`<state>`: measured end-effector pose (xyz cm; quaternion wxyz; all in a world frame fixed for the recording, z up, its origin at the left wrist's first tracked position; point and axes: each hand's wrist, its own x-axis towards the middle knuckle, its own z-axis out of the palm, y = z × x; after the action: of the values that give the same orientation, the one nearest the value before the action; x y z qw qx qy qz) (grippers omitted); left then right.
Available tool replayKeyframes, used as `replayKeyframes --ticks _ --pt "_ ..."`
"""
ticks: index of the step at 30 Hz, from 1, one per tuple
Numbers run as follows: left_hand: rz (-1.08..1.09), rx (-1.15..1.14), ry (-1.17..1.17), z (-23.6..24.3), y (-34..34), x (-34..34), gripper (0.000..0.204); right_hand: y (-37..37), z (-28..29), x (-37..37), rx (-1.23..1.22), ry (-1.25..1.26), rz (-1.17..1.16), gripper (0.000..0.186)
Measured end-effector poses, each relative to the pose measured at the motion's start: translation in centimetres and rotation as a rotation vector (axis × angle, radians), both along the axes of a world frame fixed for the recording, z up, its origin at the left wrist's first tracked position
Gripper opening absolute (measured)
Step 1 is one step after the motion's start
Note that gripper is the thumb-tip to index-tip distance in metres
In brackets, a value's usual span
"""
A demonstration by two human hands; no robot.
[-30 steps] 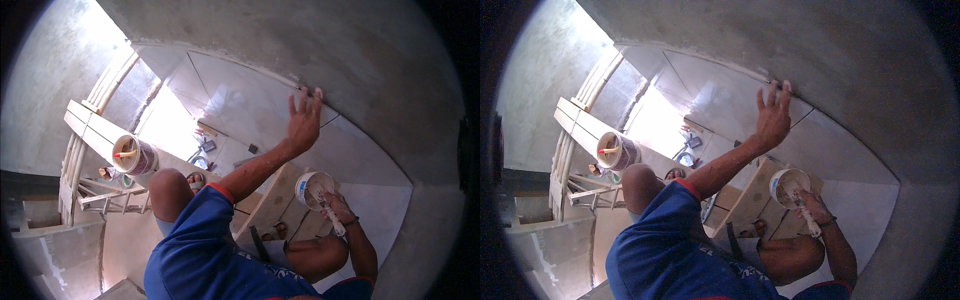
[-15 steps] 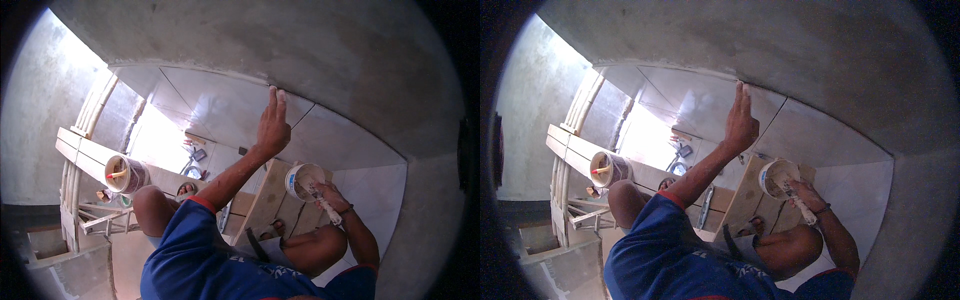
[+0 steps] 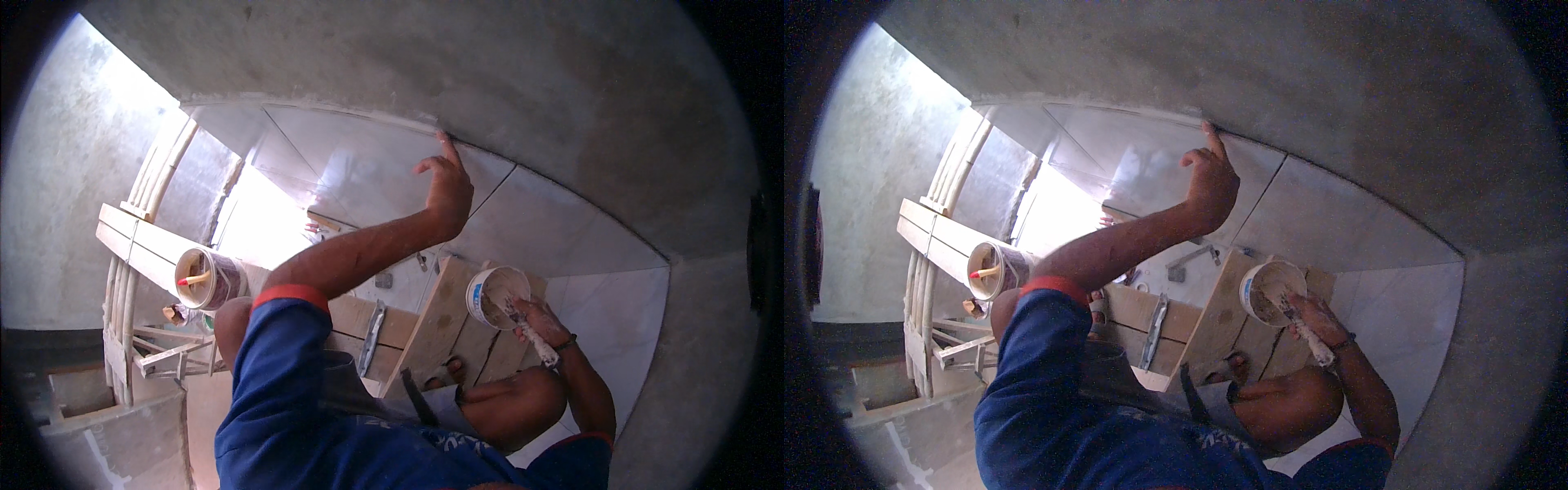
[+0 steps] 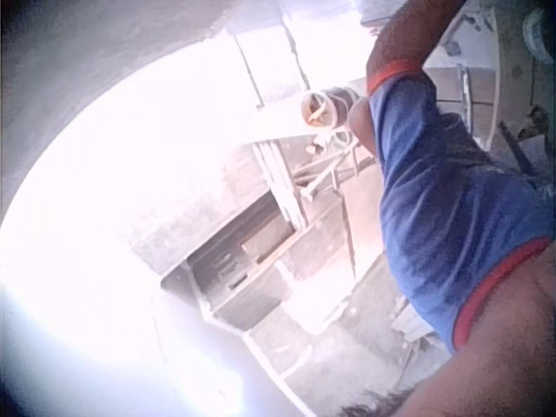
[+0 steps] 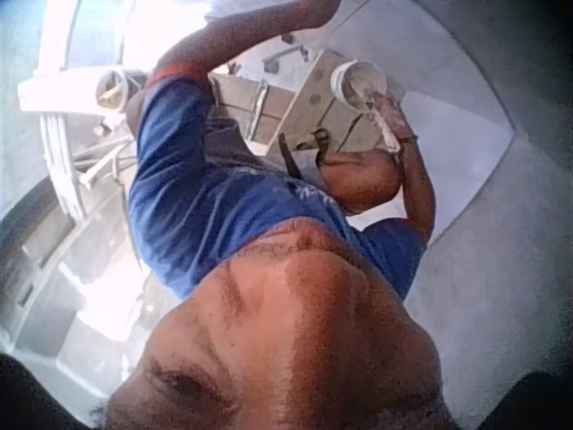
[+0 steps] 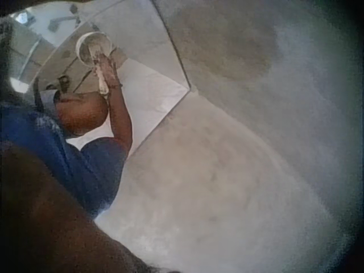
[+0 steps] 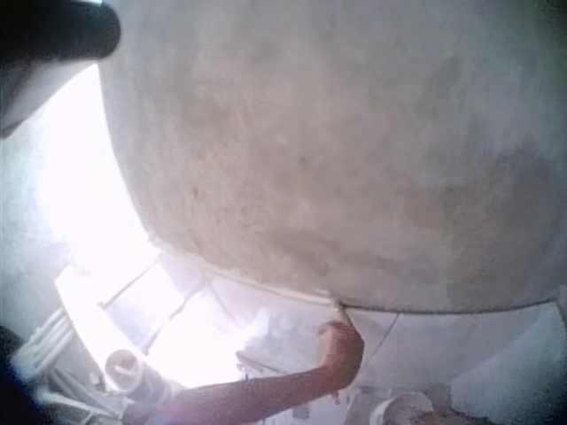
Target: The person applies grout to the edges and gaps of installed wall tiles using a small putty knife while holding a container of grout mixture. The person wipes the excess grout with their hands and applies more grout to various sections of the tile border.
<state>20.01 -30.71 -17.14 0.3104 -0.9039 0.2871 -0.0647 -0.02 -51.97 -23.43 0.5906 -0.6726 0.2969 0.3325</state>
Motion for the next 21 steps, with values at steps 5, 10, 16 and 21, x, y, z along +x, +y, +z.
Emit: replayKeyframes --ticks 5,10,16,21 --pt "-0.163 0.262 -0.001 2.1 0.5 0.0 0.037 0.8 0.4 0.5 -0.034 -0.003 0.013 0.038" --pt "-0.262 0.292 0.411 5.0 0.2 -1.4 0.034 1.2 0.4 1.1 -0.057 -0.016 0.064 0.04" --pt "-0.117 -0.137 0.765 -0.6 3.6 -2.3 0.038 1.8 0.2 2.4 -0.105 -0.016 0.152 0.035" --pt "0.299 -0.832 0.469 -1.8 8.3 1.7 0.061 1.7 -2.0 2.5 0.044 -0.019 -0.004 0.034"
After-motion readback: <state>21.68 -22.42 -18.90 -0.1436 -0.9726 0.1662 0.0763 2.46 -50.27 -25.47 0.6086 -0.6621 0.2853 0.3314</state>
